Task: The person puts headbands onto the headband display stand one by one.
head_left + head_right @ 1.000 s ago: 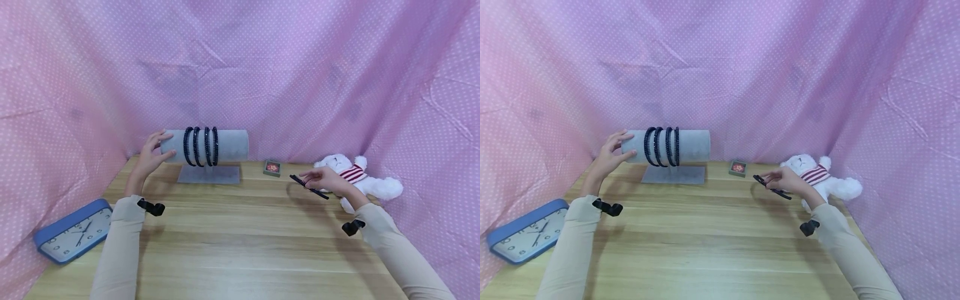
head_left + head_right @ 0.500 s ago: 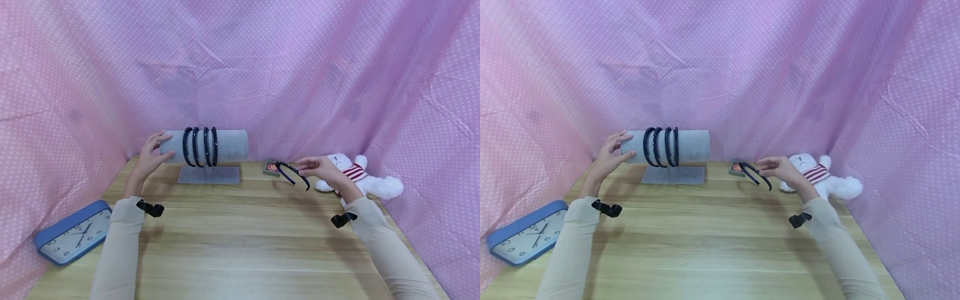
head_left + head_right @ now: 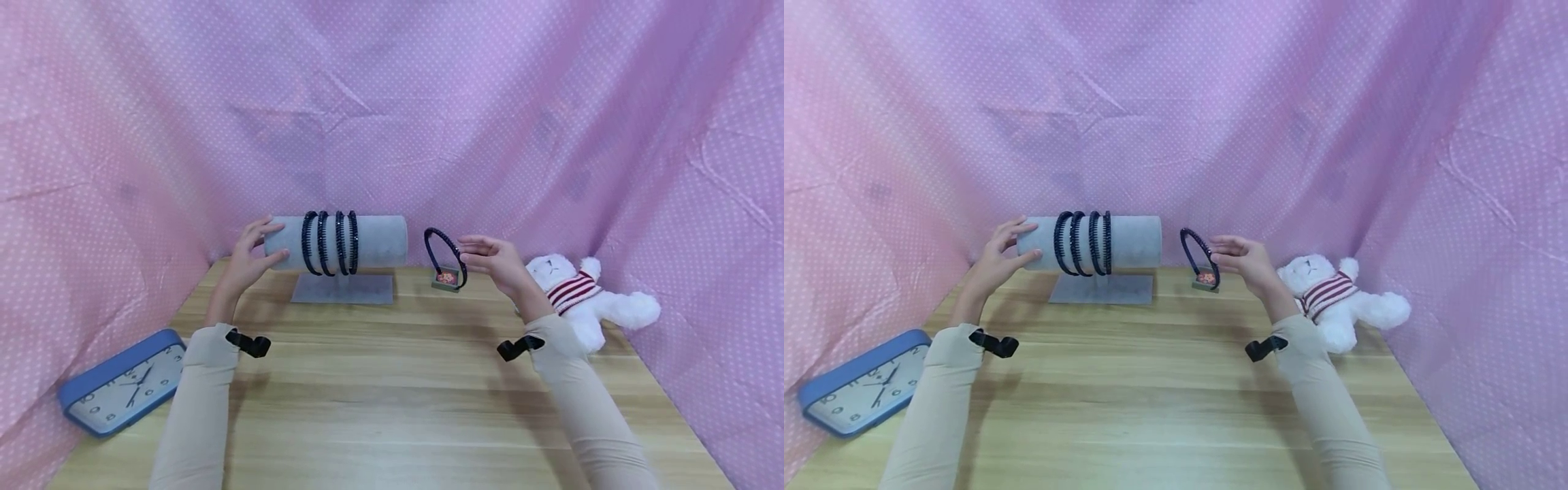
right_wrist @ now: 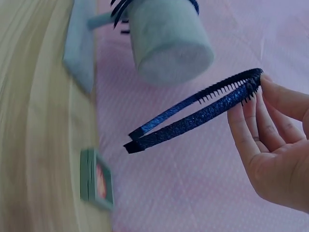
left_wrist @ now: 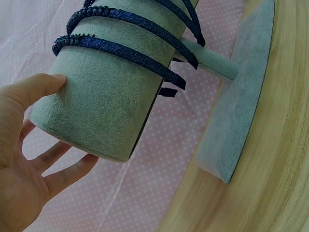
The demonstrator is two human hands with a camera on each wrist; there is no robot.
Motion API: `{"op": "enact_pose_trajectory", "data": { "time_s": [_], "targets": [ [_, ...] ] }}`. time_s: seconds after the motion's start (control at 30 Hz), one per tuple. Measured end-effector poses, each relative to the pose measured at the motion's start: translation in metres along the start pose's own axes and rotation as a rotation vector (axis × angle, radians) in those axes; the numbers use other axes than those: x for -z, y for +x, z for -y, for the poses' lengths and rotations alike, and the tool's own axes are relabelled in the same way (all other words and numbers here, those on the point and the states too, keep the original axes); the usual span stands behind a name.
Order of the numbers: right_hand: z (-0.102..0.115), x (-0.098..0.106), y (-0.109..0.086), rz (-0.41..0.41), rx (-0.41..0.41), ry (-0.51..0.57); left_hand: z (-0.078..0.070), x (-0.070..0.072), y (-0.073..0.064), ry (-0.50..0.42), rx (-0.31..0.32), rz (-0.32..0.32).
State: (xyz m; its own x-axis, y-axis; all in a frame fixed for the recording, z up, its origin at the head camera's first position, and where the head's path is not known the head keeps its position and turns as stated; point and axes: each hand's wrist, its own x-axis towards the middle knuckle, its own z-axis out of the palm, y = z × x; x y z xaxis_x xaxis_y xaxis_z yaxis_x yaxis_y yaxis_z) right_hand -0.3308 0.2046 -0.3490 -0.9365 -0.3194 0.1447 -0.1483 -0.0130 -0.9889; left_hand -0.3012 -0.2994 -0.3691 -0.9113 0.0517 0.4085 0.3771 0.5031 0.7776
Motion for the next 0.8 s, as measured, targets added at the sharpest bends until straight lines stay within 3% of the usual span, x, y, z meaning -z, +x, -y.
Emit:
{"op": "enact_pose_trajectory", "data": {
  "time_s": [0.3,0.53,0.8],
  "targets": [
    [0.007,-0.038,0.021,-0.082,0.059,0.168,-0.001,0.0,0.0,-0.002,-0.017,-0.011],
    [-0.003,-0.056,0.039,-0.16,0.077,0.286,-0.002,0.0,0.003,-0.006,-0.008,-0.015],
    [-0.017,-0.074,0.052,-0.175,0.04,0.29,-0.017,-0.001,-0.002,-0.038,-0.007,-0.004]
  ]
}}
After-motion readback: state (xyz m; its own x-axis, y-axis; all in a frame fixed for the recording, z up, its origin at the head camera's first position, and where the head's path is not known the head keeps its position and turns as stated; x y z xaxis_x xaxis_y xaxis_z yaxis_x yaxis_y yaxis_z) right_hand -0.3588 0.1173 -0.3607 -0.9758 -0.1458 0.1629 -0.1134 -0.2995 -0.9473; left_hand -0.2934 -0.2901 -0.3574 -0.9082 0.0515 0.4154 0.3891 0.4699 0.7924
